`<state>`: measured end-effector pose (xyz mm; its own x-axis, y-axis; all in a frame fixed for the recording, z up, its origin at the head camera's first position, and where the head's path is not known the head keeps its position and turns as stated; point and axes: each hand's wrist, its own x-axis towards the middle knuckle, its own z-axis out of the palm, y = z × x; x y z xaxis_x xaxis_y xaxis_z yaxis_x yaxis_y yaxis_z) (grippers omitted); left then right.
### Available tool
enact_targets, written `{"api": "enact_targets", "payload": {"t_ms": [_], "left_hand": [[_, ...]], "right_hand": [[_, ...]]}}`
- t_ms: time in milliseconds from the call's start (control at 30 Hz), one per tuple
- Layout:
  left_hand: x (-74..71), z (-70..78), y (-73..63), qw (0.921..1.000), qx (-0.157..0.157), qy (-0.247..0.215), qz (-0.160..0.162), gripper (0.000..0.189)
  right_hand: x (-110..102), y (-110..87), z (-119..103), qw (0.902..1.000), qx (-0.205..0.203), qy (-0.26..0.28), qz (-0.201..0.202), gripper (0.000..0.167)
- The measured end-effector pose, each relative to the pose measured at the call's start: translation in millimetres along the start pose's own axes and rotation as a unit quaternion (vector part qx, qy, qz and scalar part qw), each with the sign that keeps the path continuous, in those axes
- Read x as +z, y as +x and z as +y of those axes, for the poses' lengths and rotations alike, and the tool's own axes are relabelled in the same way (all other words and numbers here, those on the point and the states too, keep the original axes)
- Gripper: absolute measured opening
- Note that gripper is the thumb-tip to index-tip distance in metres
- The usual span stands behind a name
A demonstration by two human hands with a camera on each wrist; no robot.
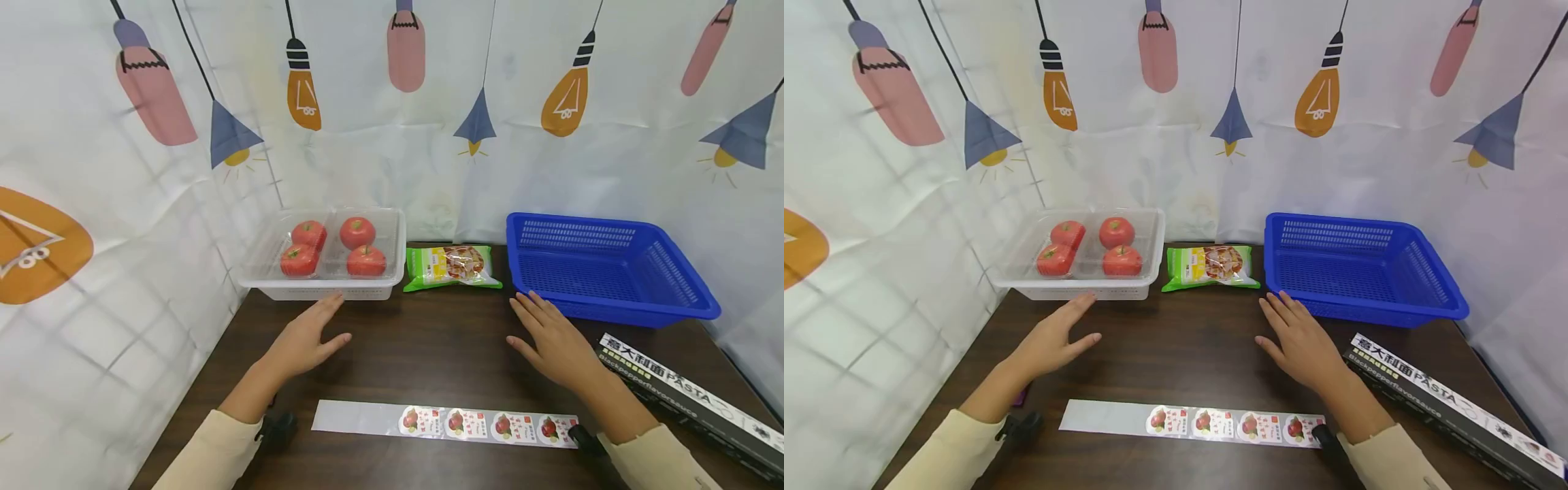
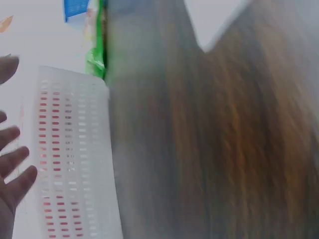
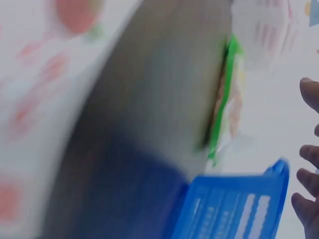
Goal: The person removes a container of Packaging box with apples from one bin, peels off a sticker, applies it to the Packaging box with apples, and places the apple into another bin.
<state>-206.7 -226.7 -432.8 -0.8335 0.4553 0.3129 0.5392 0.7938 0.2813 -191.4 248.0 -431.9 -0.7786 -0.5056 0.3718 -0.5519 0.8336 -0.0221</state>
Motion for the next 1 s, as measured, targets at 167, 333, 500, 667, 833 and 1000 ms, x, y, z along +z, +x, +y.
{"api": "enact_targets", "payload": {"t_ms": [167, 333, 500, 667, 833, 1000], "left_hand": [[-6.9, -0.8, 9.9, 0.9754, -0.104, -0.183, 0.065, 0.067], [-18.1, 1.8, 21.4, 0.8968, -0.204, -0.376, 0.111, 0.063], [-26.1, 3.4, 27.1, 0.796, -0.257, -0.533, 0.128, 0.059], [-34.4, 0.0, 29.4, 0.7032, -0.277, -0.643, 0.126, 0.058], [-39.2, -6.1, 34.8, 0.6115, -0.284, -0.729, 0.118, 0.064], [-38.1, -7.4, 42.6, 0.5564, -0.29, -0.766, 0.136, 0.064]], "right_hand": [[-1, 33.1, -14, 0.998, 0.012, 0.061, -0.016, 0.068], [7, 66.9, -28, 0.9927, 0.031, 0.11, -0.04, 0.064], [16, 94.7, -44, 0.9842, 0.048, 0.158, -0.063, 0.063], [28, 126.8, -55, 0.972, 0.071, 0.207, -0.087, 0.065], [37, 164.8, -68, 0.9571, 0.094, 0.259, -0.09, 0.061], [45, 189.1, -83, 0.9378, 0.118, 0.311, -0.098, 0.063]]}}
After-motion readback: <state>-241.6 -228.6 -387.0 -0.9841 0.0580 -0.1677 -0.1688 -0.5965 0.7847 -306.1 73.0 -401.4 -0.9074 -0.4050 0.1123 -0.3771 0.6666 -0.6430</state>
